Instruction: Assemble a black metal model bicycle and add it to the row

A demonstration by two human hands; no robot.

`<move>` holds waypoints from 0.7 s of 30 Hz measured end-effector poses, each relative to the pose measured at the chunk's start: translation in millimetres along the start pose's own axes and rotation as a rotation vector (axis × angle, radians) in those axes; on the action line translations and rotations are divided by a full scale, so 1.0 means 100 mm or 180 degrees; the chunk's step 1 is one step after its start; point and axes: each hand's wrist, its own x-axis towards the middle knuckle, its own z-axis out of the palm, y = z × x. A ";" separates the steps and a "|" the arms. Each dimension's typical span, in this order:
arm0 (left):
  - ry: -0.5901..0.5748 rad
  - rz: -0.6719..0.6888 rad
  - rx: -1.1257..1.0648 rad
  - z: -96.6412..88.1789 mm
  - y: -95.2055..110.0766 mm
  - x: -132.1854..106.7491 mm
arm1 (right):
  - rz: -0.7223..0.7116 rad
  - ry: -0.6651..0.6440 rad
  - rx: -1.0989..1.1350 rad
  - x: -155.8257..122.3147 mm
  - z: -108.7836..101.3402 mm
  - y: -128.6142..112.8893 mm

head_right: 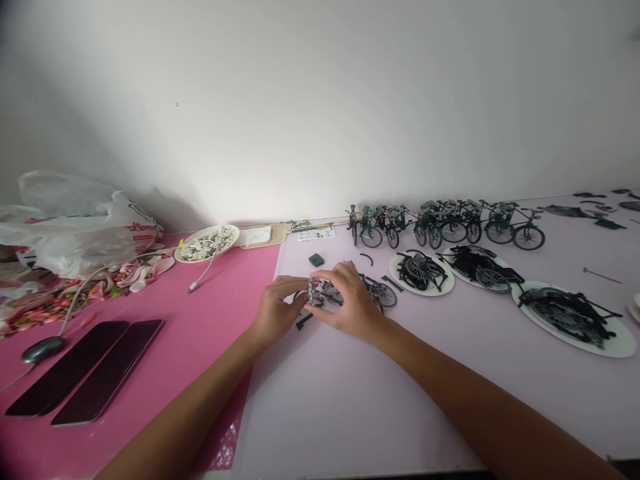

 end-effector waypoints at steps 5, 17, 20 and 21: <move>0.0014 -0.0025 -0.0020 0.00 -0.01 0.00 | 0.0028 0.0022 -0.0008 0.00 0.00 -0.01; -0.0009 -0.0355 -0.0323 -0.01 0.05 0.03 | 0.0214 0.0076 0.0089 -0.03 0.01 0.02; 0.0147 -0.0613 -0.0479 -0.03 0.03 0.05 | 0.0616 0.0223 0.0241 -0.06 0.03 0.04; 0.0203 -0.0698 -0.0493 -0.03 0.03 0.06 | 0.0755 0.0294 0.0292 -0.06 0.04 0.04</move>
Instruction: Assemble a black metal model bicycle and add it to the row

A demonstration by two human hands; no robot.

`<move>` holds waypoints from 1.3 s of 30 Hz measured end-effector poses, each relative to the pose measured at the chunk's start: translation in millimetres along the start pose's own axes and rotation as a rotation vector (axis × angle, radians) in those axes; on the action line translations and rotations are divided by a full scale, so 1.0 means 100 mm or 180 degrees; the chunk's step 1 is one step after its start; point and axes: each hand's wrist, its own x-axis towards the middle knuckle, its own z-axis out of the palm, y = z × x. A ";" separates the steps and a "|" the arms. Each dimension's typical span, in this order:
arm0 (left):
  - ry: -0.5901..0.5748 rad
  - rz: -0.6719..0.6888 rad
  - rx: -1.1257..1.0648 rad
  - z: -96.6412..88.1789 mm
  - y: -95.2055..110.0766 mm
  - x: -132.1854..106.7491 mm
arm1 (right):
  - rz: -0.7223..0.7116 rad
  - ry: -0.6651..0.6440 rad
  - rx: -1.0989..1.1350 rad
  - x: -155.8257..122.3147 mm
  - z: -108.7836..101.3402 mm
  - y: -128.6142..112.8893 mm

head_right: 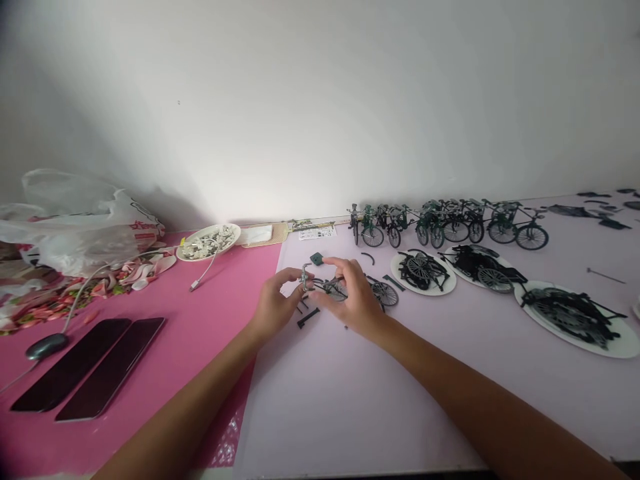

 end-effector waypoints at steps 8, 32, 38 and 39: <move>0.0205 -0.0824 -0.0562 -0.07 -0.05 0.10 | 0.0470 0.0208 0.0825 0.06 -0.01 0.19; 0.0327 -0.1469 -0.1218 -0.20 -0.19 0.19 | 0.0504 -0.0646 -0.1627 0.18 -0.21 0.77; 0.0300 -0.1480 -0.1277 -0.19 -0.23 0.20 | 0.0469 -0.0524 -0.1300 0.17 -0.19 0.68; 0.0285 -0.1474 -0.1258 -0.19 -0.24 0.20 | 0.0411 -0.0532 -0.1223 0.17 -0.18 0.64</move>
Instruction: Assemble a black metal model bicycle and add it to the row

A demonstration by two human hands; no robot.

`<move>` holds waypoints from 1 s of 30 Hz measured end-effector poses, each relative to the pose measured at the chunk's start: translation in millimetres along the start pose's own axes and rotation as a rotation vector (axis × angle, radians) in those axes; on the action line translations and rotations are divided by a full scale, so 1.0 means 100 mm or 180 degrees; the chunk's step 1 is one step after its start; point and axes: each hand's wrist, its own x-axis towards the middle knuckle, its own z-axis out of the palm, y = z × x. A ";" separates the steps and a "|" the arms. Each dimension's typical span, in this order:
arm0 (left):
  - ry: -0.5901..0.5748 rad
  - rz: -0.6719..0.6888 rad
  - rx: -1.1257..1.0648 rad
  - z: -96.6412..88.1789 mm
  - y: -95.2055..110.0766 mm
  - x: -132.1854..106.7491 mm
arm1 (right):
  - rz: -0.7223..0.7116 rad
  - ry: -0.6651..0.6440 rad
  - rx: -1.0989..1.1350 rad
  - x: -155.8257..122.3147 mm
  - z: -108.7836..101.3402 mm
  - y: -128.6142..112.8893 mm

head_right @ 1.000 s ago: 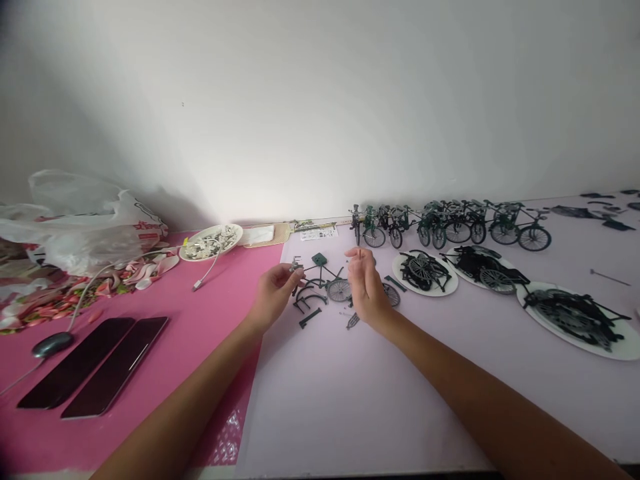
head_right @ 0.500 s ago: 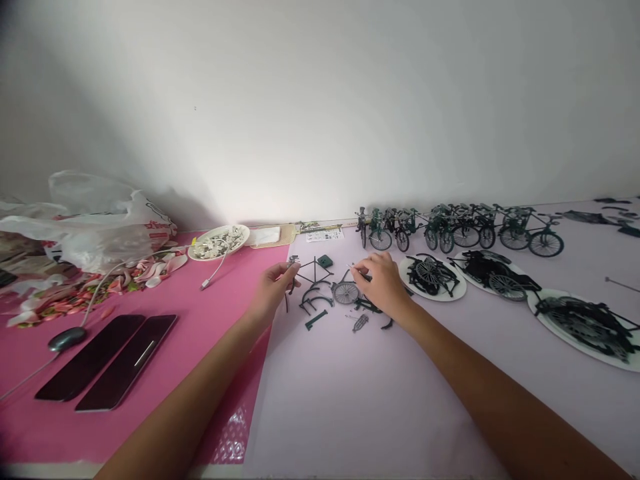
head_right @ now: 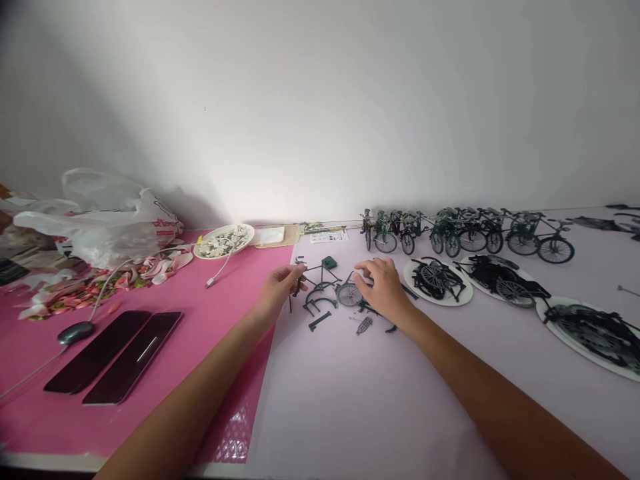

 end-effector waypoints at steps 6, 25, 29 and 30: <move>-0.0009 -0.0019 0.0070 -0.01 -0.02 0.01 | -0.0417 -0.0289 0.0340 -0.05 0.01 -0.17; -0.0701 0.0130 -0.0140 0.05 0.08 -0.11 | -0.0465 0.0244 0.0878 -0.11 -0.05 -0.32; -0.1561 0.0153 -0.0065 -0.03 0.06 -0.12 | -0.0449 0.0416 0.0923 -0.08 -0.04 -0.30; -0.1704 0.0188 -0.0067 -0.04 0.06 -0.12 | -0.0431 0.0438 0.0937 -0.08 -0.04 -0.30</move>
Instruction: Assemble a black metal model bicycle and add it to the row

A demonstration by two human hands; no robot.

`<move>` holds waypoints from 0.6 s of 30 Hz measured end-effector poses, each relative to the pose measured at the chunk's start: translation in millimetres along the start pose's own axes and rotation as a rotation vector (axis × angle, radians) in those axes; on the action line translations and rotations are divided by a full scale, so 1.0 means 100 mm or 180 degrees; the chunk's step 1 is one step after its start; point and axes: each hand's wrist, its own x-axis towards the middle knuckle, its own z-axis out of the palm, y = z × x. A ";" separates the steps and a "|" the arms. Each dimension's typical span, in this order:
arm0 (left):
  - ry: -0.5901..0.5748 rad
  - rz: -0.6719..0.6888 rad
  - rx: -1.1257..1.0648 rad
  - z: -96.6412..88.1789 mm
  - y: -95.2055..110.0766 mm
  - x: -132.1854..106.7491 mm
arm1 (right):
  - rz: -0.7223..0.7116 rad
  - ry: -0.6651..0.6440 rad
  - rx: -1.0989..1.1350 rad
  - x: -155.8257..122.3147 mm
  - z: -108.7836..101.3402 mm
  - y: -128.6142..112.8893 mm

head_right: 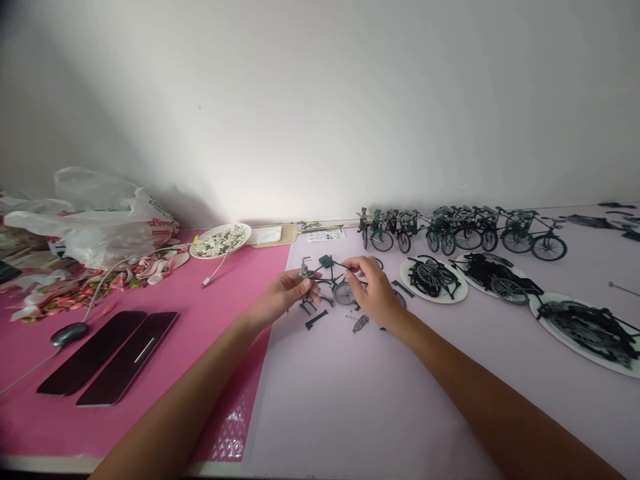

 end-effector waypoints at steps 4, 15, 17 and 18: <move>-0.0164 0.0055 -0.0151 0.02 -0.01 -0.01 | -0.0058 -0.0169 -0.0111 0.08 -0.08 -0.03; 0.0553 0.0038 -0.0484 0.07 -0.04 0.04 | 0.0401 -0.0971 -0.1214 0.33 -0.63 0.24; 0.0621 0.0022 -0.0504 0.07 -0.05 0.05 | 0.0312 -0.0912 -0.1267 0.33 -0.65 0.32; 0.0645 -0.0006 -0.0529 0.08 -0.05 0.05 | 0.0261 -0.0840 -0.1290 0.33 -0.66 0.35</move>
